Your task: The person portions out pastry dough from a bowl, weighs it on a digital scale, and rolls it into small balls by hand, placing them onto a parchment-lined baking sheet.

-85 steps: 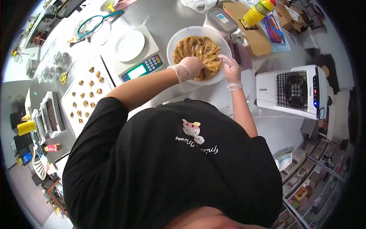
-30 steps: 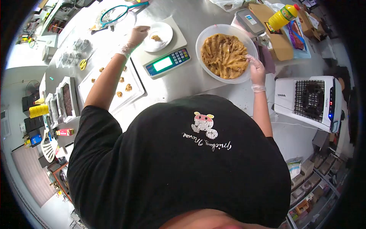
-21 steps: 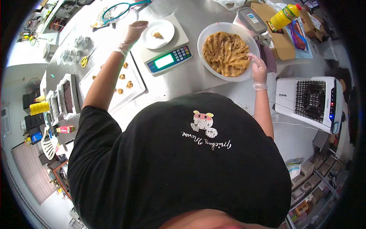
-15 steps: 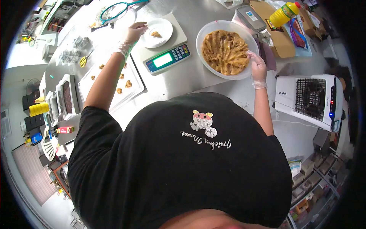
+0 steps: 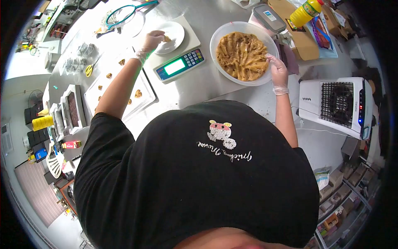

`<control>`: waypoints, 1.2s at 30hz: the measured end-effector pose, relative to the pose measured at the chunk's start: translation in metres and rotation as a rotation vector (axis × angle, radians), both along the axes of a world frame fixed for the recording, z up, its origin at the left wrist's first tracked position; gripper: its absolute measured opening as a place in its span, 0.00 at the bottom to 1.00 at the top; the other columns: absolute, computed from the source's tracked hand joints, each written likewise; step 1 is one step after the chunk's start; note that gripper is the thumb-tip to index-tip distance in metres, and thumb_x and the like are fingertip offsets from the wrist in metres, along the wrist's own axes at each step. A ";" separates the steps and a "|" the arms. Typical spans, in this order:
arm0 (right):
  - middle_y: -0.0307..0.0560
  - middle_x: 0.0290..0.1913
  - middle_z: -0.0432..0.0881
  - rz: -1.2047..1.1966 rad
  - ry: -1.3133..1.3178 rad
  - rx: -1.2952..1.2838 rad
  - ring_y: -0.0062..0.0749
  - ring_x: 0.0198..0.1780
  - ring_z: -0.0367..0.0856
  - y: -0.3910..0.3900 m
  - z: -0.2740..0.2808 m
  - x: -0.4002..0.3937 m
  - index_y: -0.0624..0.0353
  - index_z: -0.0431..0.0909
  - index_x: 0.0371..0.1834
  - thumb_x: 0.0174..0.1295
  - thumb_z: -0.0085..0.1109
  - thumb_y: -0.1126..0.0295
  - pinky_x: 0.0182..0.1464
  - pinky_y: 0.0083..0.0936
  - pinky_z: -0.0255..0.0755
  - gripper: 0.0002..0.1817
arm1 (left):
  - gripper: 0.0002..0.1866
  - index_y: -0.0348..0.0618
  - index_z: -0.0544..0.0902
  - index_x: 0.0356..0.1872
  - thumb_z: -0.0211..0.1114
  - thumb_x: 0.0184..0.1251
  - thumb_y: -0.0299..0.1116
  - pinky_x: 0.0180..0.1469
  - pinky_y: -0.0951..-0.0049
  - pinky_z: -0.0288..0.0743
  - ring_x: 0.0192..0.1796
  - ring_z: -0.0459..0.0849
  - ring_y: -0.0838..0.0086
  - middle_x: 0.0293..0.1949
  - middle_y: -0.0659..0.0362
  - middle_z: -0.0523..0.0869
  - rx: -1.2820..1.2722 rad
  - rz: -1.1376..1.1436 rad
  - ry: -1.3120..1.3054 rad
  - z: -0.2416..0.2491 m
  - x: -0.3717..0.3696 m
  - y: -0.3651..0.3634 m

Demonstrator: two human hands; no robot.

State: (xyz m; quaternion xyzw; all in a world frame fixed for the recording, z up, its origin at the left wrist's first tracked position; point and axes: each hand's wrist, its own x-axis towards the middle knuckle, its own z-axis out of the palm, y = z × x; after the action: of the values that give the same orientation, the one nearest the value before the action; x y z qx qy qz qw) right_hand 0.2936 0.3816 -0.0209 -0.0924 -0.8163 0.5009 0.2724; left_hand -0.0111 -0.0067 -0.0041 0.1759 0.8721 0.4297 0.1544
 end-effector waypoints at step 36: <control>0.44 0.44 0.83 -0.002 -0.019 -0.036 0.27 0.45 0.79 -0.001 0.002 0.001 0.60 0.80 0.44 0.54 0.41 0.87 0.54 0.23 0.70 0.20 | 0.10 0.41 0.85 0.30 0.55 0.56 0.29 0.39 0.60 0.79 0.38 0.85 0.58 0.32 0.49 0.85 -0.675 -0.644 0.358 0.052 0.189 0.176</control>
State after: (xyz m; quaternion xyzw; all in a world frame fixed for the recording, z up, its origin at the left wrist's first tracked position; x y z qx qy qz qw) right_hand 0.2950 0.3807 -0.0186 -0.1027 -0.8095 0.5144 0.2636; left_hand 0.1775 0.1692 0.0479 0.4476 0.8767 0.0170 0.1753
